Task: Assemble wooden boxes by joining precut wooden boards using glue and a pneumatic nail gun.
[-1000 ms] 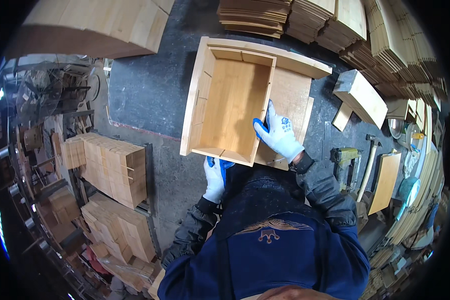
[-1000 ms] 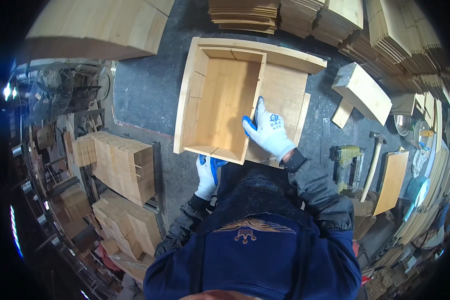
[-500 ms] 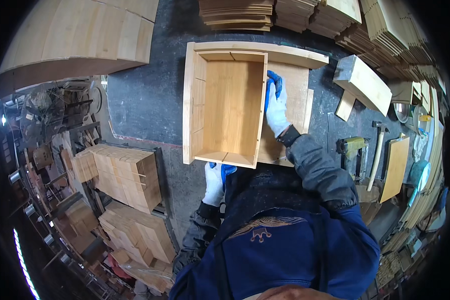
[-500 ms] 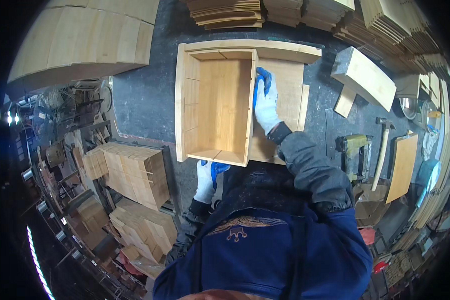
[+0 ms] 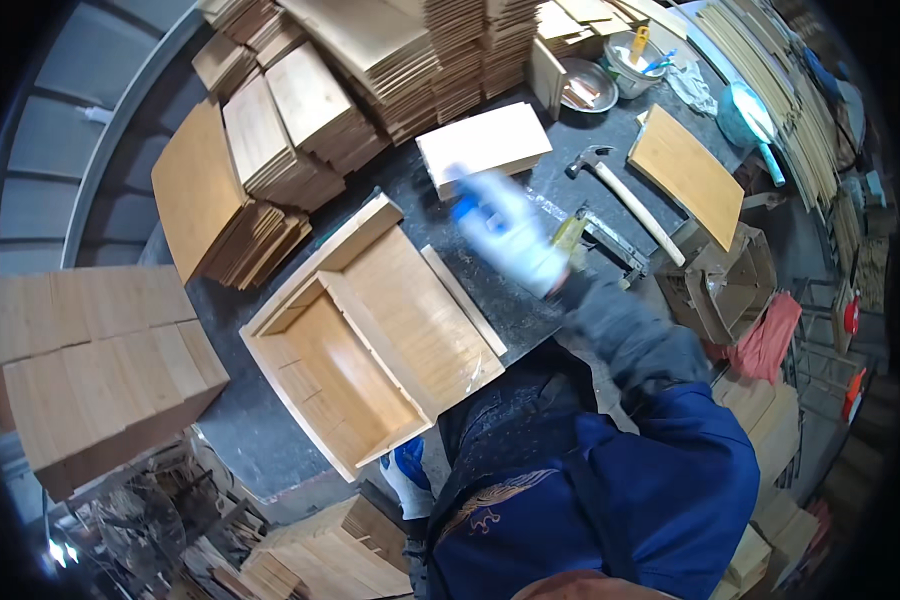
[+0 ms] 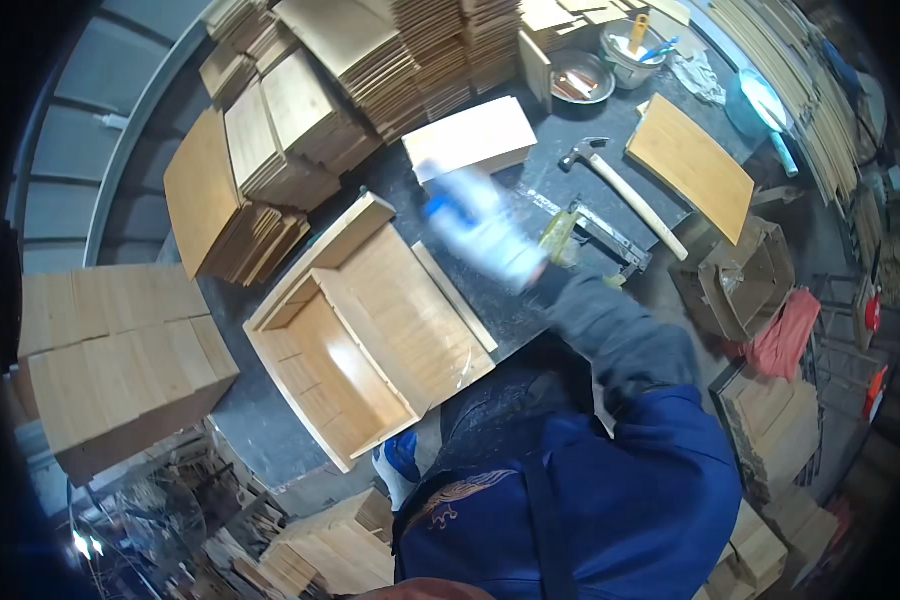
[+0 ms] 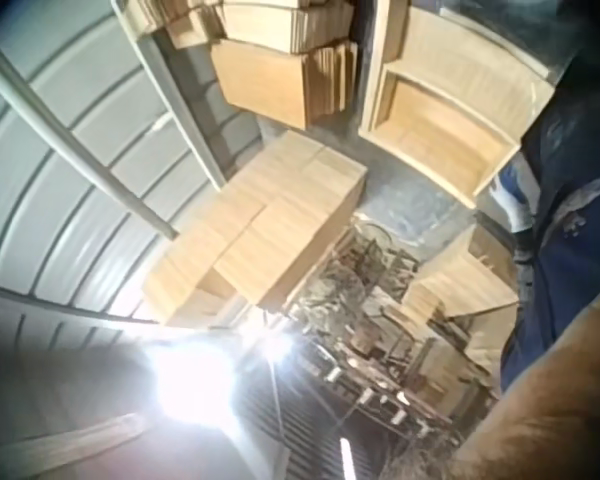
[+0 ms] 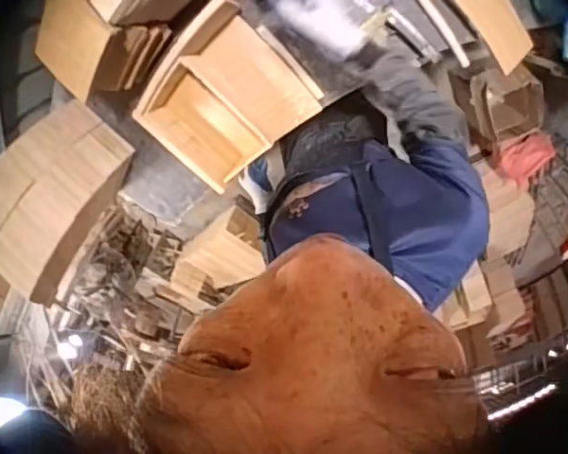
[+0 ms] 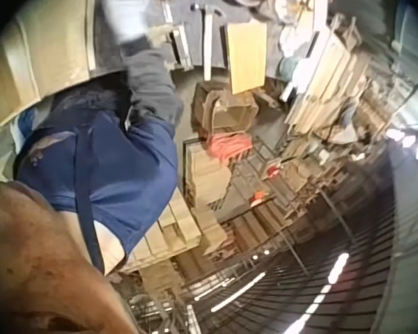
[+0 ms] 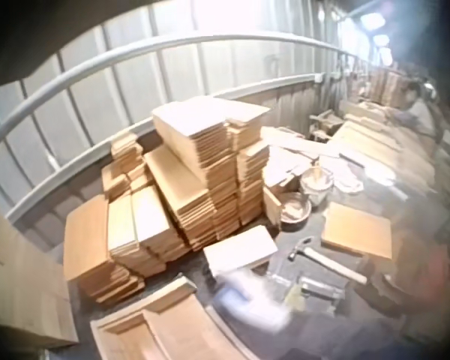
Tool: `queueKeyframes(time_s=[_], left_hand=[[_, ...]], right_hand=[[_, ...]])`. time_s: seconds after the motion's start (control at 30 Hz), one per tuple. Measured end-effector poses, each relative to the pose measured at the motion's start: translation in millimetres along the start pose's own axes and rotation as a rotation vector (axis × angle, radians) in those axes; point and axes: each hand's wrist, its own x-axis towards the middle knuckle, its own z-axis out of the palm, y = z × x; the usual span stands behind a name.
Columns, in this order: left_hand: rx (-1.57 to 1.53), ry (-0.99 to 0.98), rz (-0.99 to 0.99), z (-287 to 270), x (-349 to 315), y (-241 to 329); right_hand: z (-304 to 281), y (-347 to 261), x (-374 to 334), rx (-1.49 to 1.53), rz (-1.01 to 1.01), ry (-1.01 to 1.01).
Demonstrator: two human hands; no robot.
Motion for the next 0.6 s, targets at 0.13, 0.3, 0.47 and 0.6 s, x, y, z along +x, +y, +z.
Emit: queueKeyframes(time_s=[0.13, 0.3, 0.47, 0.6], left_hand=[[0.222, 0.068, 0.070, 9.4, 2.9, 24.5], [0.457, 0.084, 0.252, 9.4, 6.9, 22.2], [-0.961, 0.316, -0.387, 16.4, 5.5, -22.6], [-0.880, 0.429, -0.495, 18.2, 13.1, -7.2]], right_hand=[[-161.8, 116.8, 59.0, -0.367, -0.021, 0.488], [-277.7, 224.5, 127.1, -0.980, 0.430, 0.563], [-284.0, 257.6, 148.4, -1.305, 0.461, -0.135], [-315.9, 286.6, 152.3, -1.330, 0.400, -0.471]])
